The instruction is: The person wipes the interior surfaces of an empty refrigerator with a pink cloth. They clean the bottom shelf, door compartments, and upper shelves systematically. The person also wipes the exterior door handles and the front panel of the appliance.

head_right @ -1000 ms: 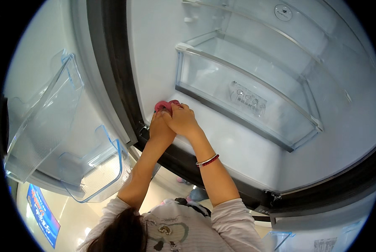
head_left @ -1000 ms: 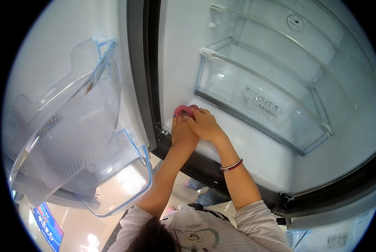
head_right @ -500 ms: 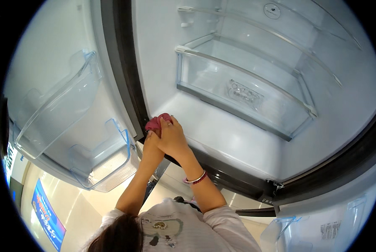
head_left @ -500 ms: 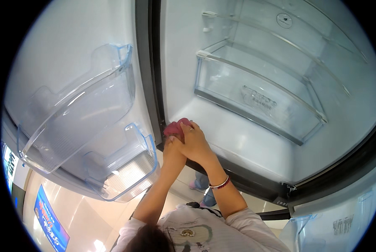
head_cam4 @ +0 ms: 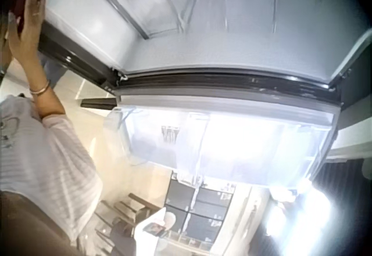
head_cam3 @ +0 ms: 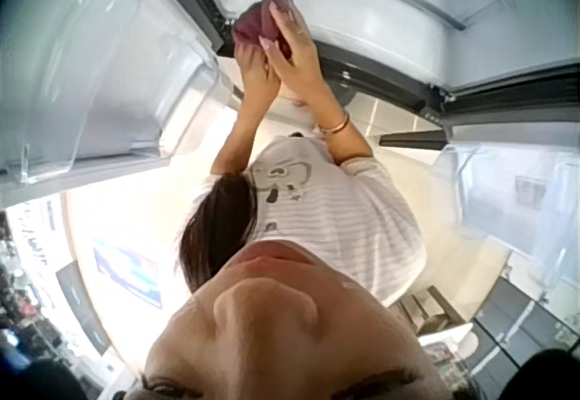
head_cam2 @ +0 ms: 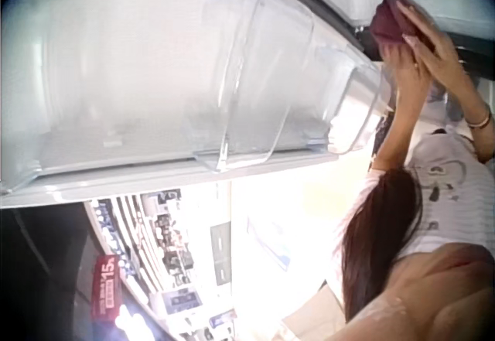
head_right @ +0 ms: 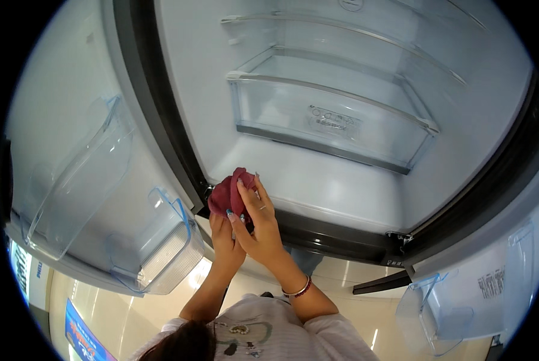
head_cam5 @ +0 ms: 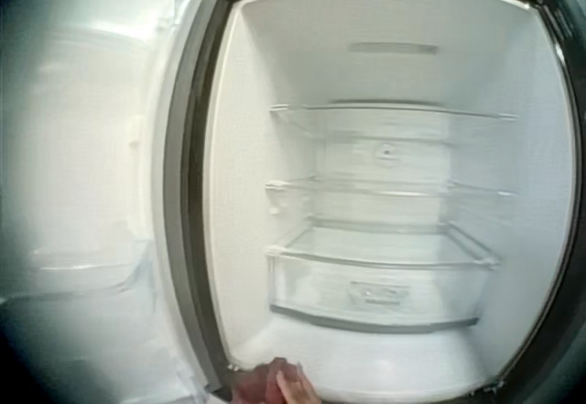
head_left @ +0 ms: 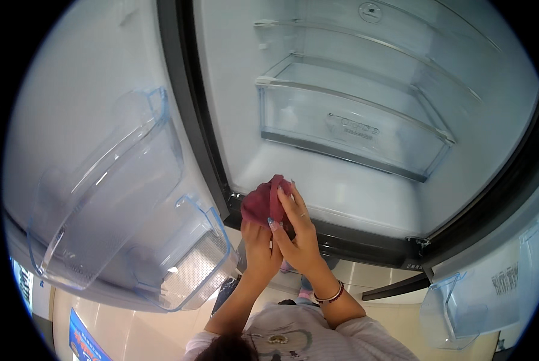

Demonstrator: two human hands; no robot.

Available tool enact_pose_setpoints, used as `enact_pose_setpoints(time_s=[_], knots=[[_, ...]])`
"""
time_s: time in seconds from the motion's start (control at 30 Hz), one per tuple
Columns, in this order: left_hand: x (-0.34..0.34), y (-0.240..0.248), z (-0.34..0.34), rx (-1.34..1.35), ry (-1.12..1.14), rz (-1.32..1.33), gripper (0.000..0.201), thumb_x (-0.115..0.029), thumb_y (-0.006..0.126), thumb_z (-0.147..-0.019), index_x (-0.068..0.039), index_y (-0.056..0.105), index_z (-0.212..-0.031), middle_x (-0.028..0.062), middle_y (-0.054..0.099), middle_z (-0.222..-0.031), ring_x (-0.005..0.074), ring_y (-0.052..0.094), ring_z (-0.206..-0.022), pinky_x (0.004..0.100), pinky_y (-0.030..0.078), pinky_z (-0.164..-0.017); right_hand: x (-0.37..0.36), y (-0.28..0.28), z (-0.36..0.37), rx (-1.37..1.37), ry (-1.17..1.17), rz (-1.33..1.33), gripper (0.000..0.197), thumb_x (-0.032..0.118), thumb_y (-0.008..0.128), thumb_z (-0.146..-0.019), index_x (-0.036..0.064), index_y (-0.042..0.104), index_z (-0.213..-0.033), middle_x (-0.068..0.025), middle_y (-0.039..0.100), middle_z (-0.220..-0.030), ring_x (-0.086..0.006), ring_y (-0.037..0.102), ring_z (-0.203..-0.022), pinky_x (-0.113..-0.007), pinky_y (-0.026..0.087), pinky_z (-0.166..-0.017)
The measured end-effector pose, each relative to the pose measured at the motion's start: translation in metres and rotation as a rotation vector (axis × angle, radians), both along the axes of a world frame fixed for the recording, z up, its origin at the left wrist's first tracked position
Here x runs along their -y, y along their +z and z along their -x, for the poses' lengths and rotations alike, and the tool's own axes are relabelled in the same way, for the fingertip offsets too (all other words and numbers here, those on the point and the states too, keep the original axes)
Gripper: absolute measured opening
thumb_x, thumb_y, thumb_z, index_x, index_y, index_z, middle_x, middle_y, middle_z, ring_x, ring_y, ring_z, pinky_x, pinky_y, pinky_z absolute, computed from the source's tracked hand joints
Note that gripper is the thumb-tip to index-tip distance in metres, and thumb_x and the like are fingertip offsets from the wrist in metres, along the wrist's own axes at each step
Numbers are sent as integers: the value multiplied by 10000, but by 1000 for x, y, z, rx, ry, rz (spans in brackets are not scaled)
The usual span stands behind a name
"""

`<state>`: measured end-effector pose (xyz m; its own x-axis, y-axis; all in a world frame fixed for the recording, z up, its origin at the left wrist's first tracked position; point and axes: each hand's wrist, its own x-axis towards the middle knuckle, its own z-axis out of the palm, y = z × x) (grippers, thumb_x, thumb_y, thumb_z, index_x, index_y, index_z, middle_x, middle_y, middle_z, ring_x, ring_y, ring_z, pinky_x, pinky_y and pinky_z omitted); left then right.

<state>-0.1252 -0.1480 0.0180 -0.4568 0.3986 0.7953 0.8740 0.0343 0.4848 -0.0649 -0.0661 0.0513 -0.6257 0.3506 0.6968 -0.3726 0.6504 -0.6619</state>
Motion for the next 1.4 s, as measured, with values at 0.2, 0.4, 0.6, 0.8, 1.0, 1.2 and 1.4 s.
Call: enact_pose_setpoints(time_s=[0.2, 0.4, 0.6, 0.8, 1.0, 1.2, 1.4], knots=[[-10, -2, -4, -53, 157, -56, 330, -132, 451, -874, 59, 512, -1136, 225, 396, -1263, 378, 333, -1166, 451, 228, -963, -11, 2, 5, -18, 31, -1, 625, 83, 556, -806, -34, 275, -1352, -271, 353, -1327, -436, 240, -1291, -424, 203, -1046], [-32, 2, 11, -46, 311, -51, 377, -162, 463, -889, 55, 486, -1196, 224, 350, -1306, 376, 281, -1197, 445, 187, -982, -37, 12, 51, 43, 156, 49, 620, 115, 491, -862, -44, 184, -1377, -234, 213, -1421, -355, 193, -1330, -384, 170, -1068], [-66, 48, 59, -142, 410, -199, 456, -182, 499, -872, 59, 422, -1252, 232, 363, -1299, 376, 321, -1185, 454, 202, -988, -59, 66, 112, -116, 181, -232, 676, 209, 529, -844, -53, 190, -1366, -294, 250, -1373, -472, 188, -1285, -436, 165, -1061], [-102, 80, 104, -45, 634, -268, 657, -214, 546, -839, 65, 229, -1342, 269, 402, -1242, 414, 370, -1156, 473, 212, -1017, -70, 106, 166, -102, 129, -437, 731, 233, 544, -832, -57, 144, -1370, -360, 230, -1335, -522, 167, -1259, -488, 187, -1044], [-96, 44, 112, -134, 791, -20, 721, -232, 540, -825, 52, 157, -1366, 308, 434, -1171, 466, 396, -1123, 532, 209, -1030, -70, 70, 172, 9, 116, -317, 810, 274, 547, -843, -117, 52, -1351, -398, 162, -1338, -525, 144, -1267, -482, 170, -1051], [-83, 25, 99, -97, 751, 103, 704, -221, 546, -816, 47, 194, -1363, 283, 459, -1131, 483, 376, -1138, 521, 214, -1031, -69, 39, 167, 75, 125, -258, 794, 252, 514, -870, -118, -1, -1348, -418, 122, -1338, -540, 121, -1266, -470, 150, -1057], [-73, -5, 80, 93, 682, 141, 648, -220, 539, -818, 40, 266, -1345, 283, 436, -1188, 483, 379, -1140, 500, 224, -1031, -57, -1, 159, 256, 94, -176, 790, 272, 505, -873, -170, 22, -1314, -428, 172, -1311, -542, 174, -1245, -475, 192, -1044]])
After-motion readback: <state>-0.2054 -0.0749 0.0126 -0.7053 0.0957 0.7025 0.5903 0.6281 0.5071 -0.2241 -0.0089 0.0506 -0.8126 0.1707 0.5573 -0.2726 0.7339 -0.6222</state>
